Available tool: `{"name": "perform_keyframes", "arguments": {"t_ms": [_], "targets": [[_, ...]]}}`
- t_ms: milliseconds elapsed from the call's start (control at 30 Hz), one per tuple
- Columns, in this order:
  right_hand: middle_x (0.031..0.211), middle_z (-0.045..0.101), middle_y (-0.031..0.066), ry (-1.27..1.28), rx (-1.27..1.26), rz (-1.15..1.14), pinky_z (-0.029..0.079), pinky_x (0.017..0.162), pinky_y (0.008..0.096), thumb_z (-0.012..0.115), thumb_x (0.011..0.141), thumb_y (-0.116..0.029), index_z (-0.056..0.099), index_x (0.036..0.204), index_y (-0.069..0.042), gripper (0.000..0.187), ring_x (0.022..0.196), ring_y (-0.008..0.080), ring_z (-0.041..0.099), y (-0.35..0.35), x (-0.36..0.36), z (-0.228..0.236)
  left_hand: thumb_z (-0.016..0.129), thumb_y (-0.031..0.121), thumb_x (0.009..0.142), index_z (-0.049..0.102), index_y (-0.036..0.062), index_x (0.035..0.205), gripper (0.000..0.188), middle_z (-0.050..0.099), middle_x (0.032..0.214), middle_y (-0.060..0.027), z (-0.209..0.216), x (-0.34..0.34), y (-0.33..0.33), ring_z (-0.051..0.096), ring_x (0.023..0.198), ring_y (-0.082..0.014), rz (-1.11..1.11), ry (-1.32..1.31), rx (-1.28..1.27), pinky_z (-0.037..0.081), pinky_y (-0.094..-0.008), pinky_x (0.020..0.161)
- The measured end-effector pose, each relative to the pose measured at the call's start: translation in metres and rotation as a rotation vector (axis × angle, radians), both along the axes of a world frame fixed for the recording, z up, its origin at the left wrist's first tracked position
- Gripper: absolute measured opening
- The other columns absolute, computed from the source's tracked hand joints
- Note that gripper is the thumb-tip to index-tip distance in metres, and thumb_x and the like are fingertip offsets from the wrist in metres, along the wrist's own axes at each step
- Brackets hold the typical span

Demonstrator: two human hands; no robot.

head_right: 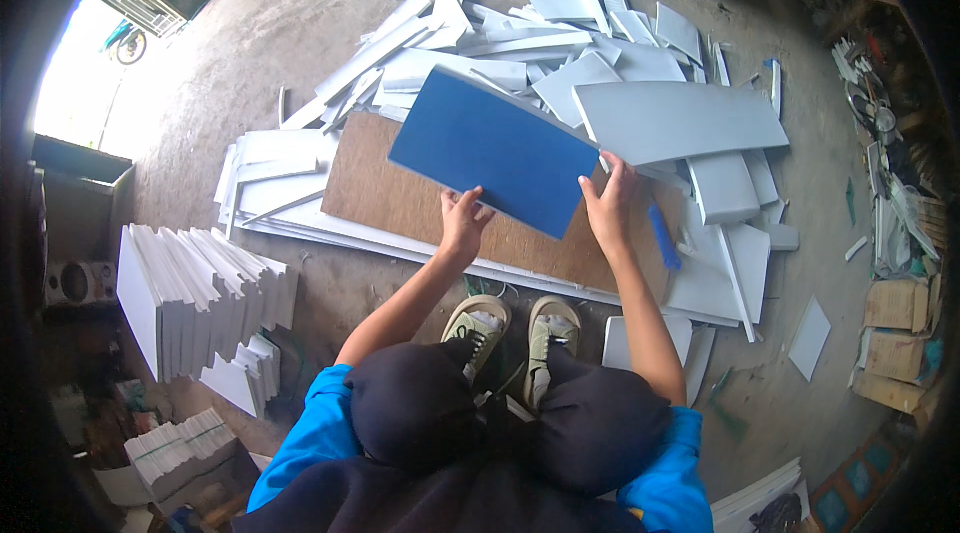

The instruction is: The person sits on the floor and uses a utility knife to cut a blue rectangular sheet placed on a brown board. They repeatedly score the sheet along a straight line, flip it over, and continue cutting until the sheet separates into two pieces. The person then discards the cut-off piece and repeats the process on another sheet.

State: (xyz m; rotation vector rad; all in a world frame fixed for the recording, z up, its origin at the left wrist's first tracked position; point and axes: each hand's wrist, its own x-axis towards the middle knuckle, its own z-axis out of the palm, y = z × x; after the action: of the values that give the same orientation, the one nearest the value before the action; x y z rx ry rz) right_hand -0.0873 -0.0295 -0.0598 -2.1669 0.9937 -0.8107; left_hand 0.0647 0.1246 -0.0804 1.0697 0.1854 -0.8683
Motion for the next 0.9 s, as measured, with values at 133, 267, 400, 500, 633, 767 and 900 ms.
{"name": "perform_keyframes", "arguments": {"t_ms": [133,267,400,500,633,767,900], "targets": [[0.110,0.045,0.0117,-0.001,0.211,-0.012,0.043,0.081,0.0345,0.063,0.074,-0.006,0.041,0.117,-0.007,0.048,0.096,0.0232,0.047,0.003,-0.014,-0.037,0.056,0.007,0.078,0.025,0.0077,0.114,0.048,0.037,0.113,-0.0117,-0.026,-0.025,0.004,0.044,0.103,-0.0275,0.069,0.232,0.113,0.041,-0.0512,0.084],[0.107,0.046,0.0102,-0.122,0.455,0.022,0.047,0.067,0.0263,0.062,0.073,0.000,0.041,0.116,-0.007,0.048,0.086,0.0162,0.050,0.002,-0.025,-0.077,0.054,0.007,0.080,0.025,0.0054,0.113,0.044,0.037,0.115,-0.0132,-0.049,-0.029,0.005,0.043,0.105,-0.0299,0.084,0.252,0.204,0.041,-0.0513,0.087],[0.107,0.046,0.0096,-0.094,0.350,0.047,0.046,0.065,0.0245,0.064,0.071,0.000,0.041,0.115,-0.006,0.050,0.083,0.0157,0.049,0.004,-0.019,-0.082,0.056,0.007,0.080,0.019,0.0093,0.120,0.054,0.035,0.115,-0.0122,-0.052,-0.027,0.004,0.043,0.103,-0.0256,0.073,0.288,0.116,0.045,-0.0441,0.078],[0.106,0.046,0.0102,-0.102,0.237,0.028,0.045,0.065,0.0272,0.066,0.069,0.000,0.042,0.114,-0.006,0.052,0.082,0.0174,0.049,-0.001,-0.013,-0.083,0.051,0.007,0.082,0.017,0.0060,0.121,0.052,0.037,0.118,-0.0149,-0.045,-0.031,0.000,0.041,0.112,-0.0342,0.091,0.254,0.166,0.040,-0.0516,0.089],[0.100,0.048,0.0100,-0.077,0.394,-0.064,0.045,0.068,0.0311,0.067,0.068,0.000,0.042,0.113,-0.007,0.052,0.083,0.0195,0.050,0.001,-0.008,-0.087,0.051,0.006,0.083,0.007,0.0090,0.127,0.062,0.033,0.123,-0.0159,-0.043,-0.029,0.001,0.038,0.115,-0.0356,0.042,0.214,0.193,0.040,-0.0514,0.090],[0.092,0.051,0.0094,0.010,0.383,-0.168,0.044,0.071,0.0338,0.071,0.066,-0.004,0.041,0.113,-0.008,0.055,0.080,0.0215,0.051,-0.002,-0.012,-0.098,0.050,0.006,0.084,0.001,0.0108,0.130,0.068,0.030,0.127,-0.0164,-0.042,-0.033,-0.001,0.036,0.117,-0.0361,0.030,0.197,0.161,0.040,-0.0513,0.090],[0.088,0.052,0.0093,0.065,0.340,-0.222,0.044,0.072,0.0339,0.072,0.064,-0.005,0.041,0.113,-0.008,0.057,0.080,0.0220,0.053,0.001,-0.008,-0.096,0.051,0.007,0.084,0.000,0.0116,0.131,0.069,0.030,0.127,-0.0164,-0.045,-0.033,-0.001,0.036,0.117,-0.0357,0.044,0.192,0.158,0.039,-0.0515,0.091]]}}
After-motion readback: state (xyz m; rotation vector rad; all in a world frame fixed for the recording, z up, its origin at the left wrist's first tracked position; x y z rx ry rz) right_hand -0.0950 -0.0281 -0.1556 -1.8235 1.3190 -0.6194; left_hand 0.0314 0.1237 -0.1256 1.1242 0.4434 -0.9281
